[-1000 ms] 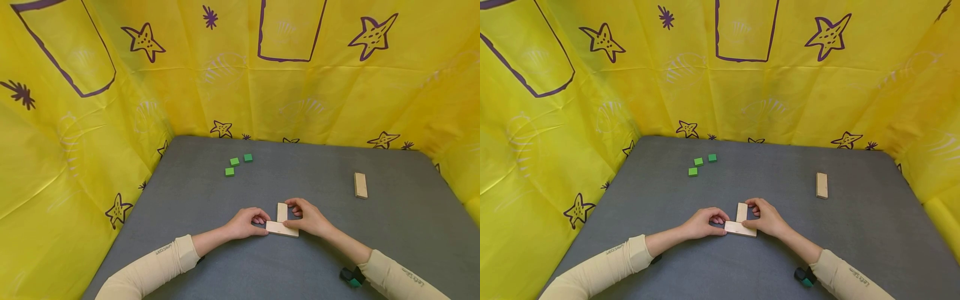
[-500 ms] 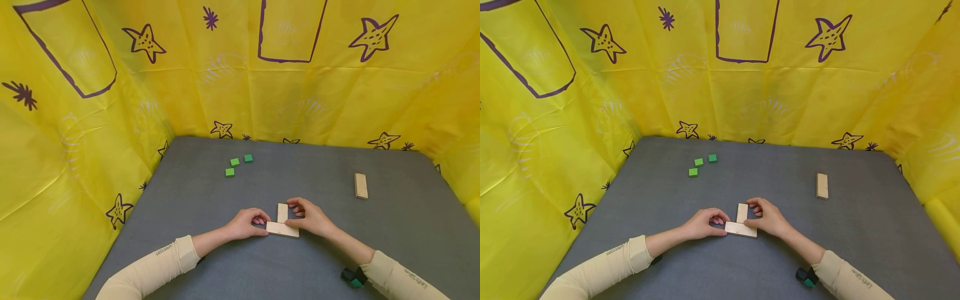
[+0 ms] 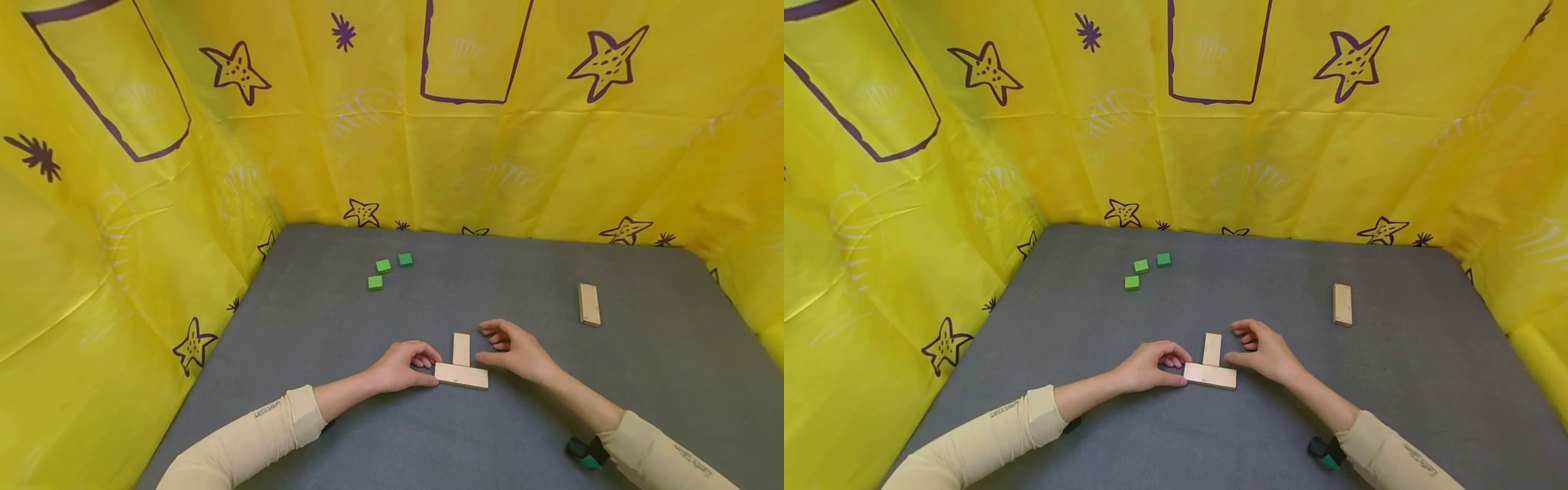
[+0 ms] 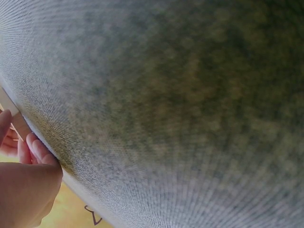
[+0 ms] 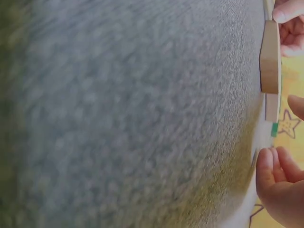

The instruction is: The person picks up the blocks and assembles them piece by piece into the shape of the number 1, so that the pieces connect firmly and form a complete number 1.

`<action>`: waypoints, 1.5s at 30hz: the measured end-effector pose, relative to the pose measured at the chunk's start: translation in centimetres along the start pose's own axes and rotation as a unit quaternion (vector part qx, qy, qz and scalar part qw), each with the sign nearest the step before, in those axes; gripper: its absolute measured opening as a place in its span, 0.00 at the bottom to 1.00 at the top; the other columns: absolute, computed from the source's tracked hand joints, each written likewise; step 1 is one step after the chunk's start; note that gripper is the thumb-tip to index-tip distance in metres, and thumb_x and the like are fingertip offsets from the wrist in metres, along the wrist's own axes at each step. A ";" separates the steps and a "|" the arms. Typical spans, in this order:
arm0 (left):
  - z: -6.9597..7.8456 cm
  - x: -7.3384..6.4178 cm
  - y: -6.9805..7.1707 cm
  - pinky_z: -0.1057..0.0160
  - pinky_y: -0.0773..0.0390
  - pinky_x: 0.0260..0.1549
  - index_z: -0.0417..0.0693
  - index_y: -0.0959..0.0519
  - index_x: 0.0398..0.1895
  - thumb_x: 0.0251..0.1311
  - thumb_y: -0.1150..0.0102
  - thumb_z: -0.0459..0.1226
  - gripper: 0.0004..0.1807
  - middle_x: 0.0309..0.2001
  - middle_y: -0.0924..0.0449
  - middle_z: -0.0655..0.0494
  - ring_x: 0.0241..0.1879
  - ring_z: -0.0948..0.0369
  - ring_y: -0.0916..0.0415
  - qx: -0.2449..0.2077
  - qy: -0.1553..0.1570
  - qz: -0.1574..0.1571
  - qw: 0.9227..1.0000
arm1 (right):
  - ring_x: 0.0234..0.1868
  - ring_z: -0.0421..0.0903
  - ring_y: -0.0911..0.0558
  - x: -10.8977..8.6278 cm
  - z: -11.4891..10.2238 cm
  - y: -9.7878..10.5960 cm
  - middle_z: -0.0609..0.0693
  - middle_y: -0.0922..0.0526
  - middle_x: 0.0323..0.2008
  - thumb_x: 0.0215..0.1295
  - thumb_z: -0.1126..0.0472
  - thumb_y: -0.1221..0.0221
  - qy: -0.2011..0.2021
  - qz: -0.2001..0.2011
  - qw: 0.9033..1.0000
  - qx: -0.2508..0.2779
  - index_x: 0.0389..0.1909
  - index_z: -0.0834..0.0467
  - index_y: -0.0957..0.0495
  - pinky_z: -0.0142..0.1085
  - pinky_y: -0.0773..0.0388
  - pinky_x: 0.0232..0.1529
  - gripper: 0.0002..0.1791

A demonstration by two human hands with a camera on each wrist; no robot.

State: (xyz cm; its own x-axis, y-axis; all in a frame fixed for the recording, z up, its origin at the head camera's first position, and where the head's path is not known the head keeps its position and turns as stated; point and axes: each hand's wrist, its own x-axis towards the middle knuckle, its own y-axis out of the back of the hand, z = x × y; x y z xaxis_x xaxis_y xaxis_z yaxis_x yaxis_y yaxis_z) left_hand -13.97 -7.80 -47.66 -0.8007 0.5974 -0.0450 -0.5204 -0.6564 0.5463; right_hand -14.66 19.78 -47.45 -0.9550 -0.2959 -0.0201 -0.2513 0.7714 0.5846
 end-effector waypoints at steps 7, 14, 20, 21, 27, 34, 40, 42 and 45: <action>-0.1 0.0 -0.1 0.69 0.25 0.41 0.43 0.17 0.42 0.49 0.25 0.33 0.16 0.36 0.21 0.57 0.37 0.61 0.24 0.001 0.000 0.001 1.000 | 0.48 0.51 0.24 -0.1 0.7 0.7 0.58 0.20 0.50 0.53 0.58 0.27 0.000 0.013 1.000 0.021 0.56 0.65 0.26 0.36 0.23 0.48 0.32; -0.1 0.0 0.0 0.70 0.25 0.41 0.44 0.17 0.43 0.50 0.26 0.34 0.16 0.36 0.20 0.57 0.37 0.64 0.24 -0.001 0.000 -0.001 1.000 | 0.49 0.54 0.23 0.0 1.3 1.8 0.62 0.22 0.54 0.56 0.61 0.29 0.001 0.030 0.999 0.045 0.58 0.67 0.28 0.32 0.24 0.48 0.31; -0.1 -0.1 0.0 0.70 0.25 0.42 0.45 0.17 0.43 0.50 0.26 0.34 0.16 0.36 0.21 0.58 0.37 0.64 0.24 -0.005 0.004 -0.001 1.000 | 0.50 0.55 0.24 0.0 1.5 2.7 0.63 0.23 0.56 0.58 0.59 0.30 -0.013 0.045 0.997 0.054 0.60 0.67 0.29 0.30 0.25 0.47 0.31; -0.1 -0.1 0.0 0.69 0.25 0.42 0.44 0.18 0.43 0.50 0.26 0.33 0.16 0.37 0.20 0.58 0.37 0.64 0.24 -0.004 0.001 -0.001 1.000 | 0.50 0.55 0.24 0.0 1.6 2.8 0.63 0.24 0.56 0.58 0.59 0.31 -0.015 0.046 0.997 0.055 0.60 0.67 0.29 0.30 0.25 0.47 0.31; -0.2 -0.2 0.0 0.71 0.24 0.40 0.41 0.18 0.43 0.50 0.27 0.32 0.16 0.36 0.21 0.59 0.36 0.68 0.25 0.005 -0.035 0.004 0.999 | 0.51 0.54 0.24 -0.2 1.8 3.7 0.63 0.24 0.57 0.60 0.58 0.32 -0.025 0.056 0.997 0.055 0.62 0.66 0.30 0.29 0.25 0.47 0.32; -0.3 0.0 -0.1 0.70 0.25 0.41 0.44 0.17 0.43 0.50 0.26 0.34 0.16 0.36 0.21 0.59 0.36 0.67 0.25 0.003 -0.002 0.000 1.000 | 0.52 0.55 0.25 -0.8 2.2 4.9 0.63 0.25 0.58 0.62 0.53 0.33 -0.048 0.065 0.996 0.038 0.63 0.64 0.31 0.23 0.29 0.45 0.33; -0.2 0.0 -0.1 0.70 0.25 0.41 0.45 0.17 0.43 0.50 0.26 0.34 0.16 0.36 0.20 0.58 0.37 0.66 0.25 -0.001 0.000 -0.001 1.000 | 0.54 0.57 0.26 -1.2 3.0 6.1 0.64 0.25 0.58 0.63 0.52 0.35 -0.058 0.075 0.995 0.036 0.64 0.66 0.33 0.22 0.29 0.44 0.34; -0.2 0.0 -0.1 0.70 0.25 0.41 0.45 0.17 0.44 0.50 0.26 0.34 0.16 0.36 0.20 0.58 0.37 0.66 0.25 -0.001 0.000 -0.002 1.000 | 0.54 0.56 0.27 -1.3 3.4 6.5 0.65 0.26 0.58 0.64 0.52 0.35 -0.061 0.079 0.994 0.040 0.65 0.66 0.33 0.21 0.29 0.44 0.34; -0.2 0.0 0.0 0.70 0.25 0.41 0.45 0.17 0.44 0.50 0.26 0.34 0.16 0.36 0.20 0.58 0.37 0.66 0.25 -0.001 0.002 -0.002 1.000 | 0.53 0.50 0.26 -1.4 3.8 7.1 0.66 0.27 0.59 0.65 0.53 0.36 -0.063 0.089 0.993 0.047 0.65 0.66 0.34 0.21 0.29 0.43 0.34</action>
State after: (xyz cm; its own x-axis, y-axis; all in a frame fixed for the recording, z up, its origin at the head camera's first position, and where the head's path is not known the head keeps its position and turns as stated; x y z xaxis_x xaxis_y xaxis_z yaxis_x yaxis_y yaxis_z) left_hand -14.02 -7.84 -47.83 -0.7995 0.5985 -0.0513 -0.5250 -0.6547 0.5437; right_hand -15.70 27.83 -46.36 -0.9963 -0.0810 -0.0282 -0.0840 0.8562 0.5097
